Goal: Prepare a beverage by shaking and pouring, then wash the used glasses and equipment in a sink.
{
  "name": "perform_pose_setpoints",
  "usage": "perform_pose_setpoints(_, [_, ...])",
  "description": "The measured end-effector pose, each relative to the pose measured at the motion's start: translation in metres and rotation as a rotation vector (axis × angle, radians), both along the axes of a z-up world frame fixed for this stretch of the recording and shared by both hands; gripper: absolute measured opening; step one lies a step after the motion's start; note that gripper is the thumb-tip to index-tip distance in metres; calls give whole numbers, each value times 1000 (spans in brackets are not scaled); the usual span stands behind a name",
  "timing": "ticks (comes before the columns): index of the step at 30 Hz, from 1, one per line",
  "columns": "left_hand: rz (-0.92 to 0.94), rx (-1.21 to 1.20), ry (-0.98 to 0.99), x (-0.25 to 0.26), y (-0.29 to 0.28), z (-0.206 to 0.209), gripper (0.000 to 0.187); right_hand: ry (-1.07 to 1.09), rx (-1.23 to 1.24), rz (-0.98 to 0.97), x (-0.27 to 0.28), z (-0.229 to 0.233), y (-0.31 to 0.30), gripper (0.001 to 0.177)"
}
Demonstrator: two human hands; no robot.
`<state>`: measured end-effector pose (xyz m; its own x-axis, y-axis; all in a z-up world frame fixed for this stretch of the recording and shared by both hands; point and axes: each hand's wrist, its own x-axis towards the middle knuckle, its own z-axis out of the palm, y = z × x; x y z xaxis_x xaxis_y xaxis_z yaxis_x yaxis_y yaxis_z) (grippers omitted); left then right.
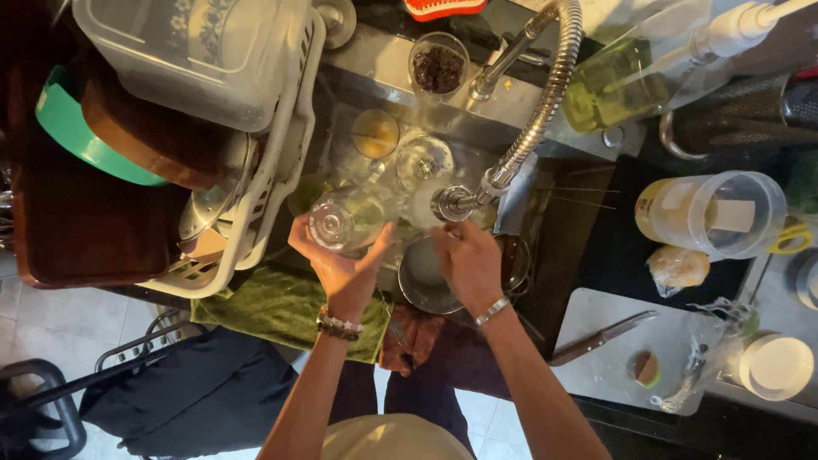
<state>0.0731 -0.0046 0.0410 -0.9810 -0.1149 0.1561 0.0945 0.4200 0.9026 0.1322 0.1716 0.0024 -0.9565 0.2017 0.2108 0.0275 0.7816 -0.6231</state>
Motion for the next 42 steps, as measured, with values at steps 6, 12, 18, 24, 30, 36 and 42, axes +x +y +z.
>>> perform_pose_setpoints(6, [-7,18,31,2,-1,0,100,40,64,30,-3,-3,-9,17])
perform_pose_setpoints(12, [17,-28,34,5,1,-8,102,107,161,-109,-5,-13,-5,6])
perform_pose_setpoints(18, [28,52,6,6,4,-8,101,64,56,-152,-12,-2,-4,2])
perform_pose_setpoints(24, [45,344,-140,-9,23,-25,95,32,-25,-215,-2,-4,5,7])
perform_pose_setpoints(30, [13,1030,-1001,-24,51,-79,64,12,-231,-454,35,0,19,17])
perform_pose_setpoints(36, [89,1215,-1355,-32,36,-88,77,13,-356,-573,55,-1,30,17])
perform_pose_setpoints(42, [-86,1174,-1362,-36,45,-57,81,25,-370,-588,51,-3,28,16])
